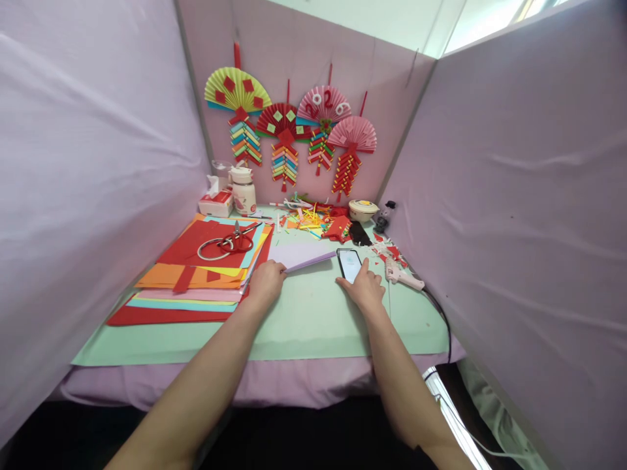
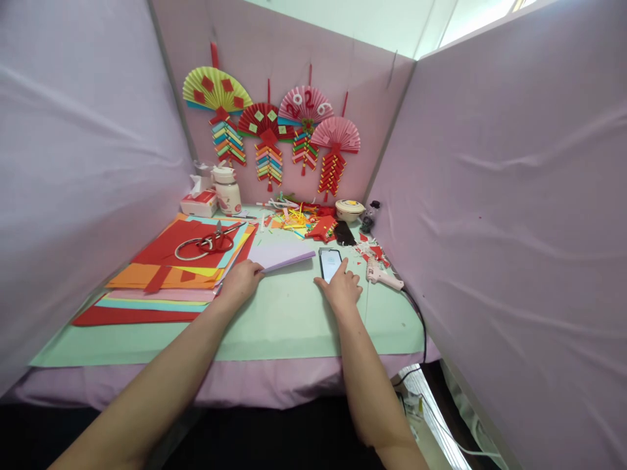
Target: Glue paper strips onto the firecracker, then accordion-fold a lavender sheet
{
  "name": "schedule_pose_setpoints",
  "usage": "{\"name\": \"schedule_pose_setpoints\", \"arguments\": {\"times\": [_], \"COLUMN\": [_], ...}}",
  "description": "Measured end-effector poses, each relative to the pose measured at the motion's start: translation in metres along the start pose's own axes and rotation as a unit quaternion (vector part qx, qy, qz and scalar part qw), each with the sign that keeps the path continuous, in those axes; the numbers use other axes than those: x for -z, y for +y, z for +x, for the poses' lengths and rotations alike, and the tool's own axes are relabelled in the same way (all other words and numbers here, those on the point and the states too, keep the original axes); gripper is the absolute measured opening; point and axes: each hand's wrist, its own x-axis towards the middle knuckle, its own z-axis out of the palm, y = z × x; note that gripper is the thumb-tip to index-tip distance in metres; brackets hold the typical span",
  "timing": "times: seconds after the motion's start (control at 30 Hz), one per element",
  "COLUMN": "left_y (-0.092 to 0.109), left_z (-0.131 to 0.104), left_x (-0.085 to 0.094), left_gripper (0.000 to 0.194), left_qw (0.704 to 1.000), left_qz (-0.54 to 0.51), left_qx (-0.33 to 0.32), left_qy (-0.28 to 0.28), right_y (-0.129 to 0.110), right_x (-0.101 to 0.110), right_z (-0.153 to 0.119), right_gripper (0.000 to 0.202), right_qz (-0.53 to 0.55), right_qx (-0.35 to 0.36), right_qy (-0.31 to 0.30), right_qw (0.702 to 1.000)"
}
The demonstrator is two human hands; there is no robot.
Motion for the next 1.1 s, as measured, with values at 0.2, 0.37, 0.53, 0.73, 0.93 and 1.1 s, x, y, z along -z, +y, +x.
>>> {"name": "schedule_pose_setpoints", "arguments": {"times": [0.2,0.37,0.53,0.73,0.93,1.1], "left_y": [0.001,0.001,0.000,0.001,0.005,0.002], "left_z": [-0.001,0.000,0.000,-0.002,-0.004,-0.006], "left_x": [0.003,0.003,0.002,0.002,0.004,0.009], "left_gripper": [0.032,0.030,0.030,0.029,0.026,0.026], "left_qw": [1.000,1.000,1.000,1.000,0.997,0.997], "left_qz": [-0.003,-0.002,0.005,0.010,0.008,0.015], "left_qx": [-0.002,0.001,-0.007,-0.021,-0.078,-0.079], "left_qy": [-0.005,-0.007,-0.003,-0.015,-0.021,-0.013], "right_y": [-0.004,-0.004,-0.004,0.003,-0.007,-0.039], "right_x": [-0.002,-0.004,-0.006,-0.005,-0.003,-0.019], "right_z": [0.000,0.000,-0.001,-0.004,-0.015,-0.019], "right_gripper": [0.097,0.081,0.077,0.076,0.075,0.038], "right_qz": [-0.005,-0.016,-0.034,-0.043,-0.041,-0.042], "right_qx": [0.004,-0.002,-0.016,-0.024,0.182,0.414], "right_qy": [0.000,0.017,0.024,0.037,0.129,0.082], "right_qw": [1.000,1.000,0.999,0.998,0.974,0.905]}}
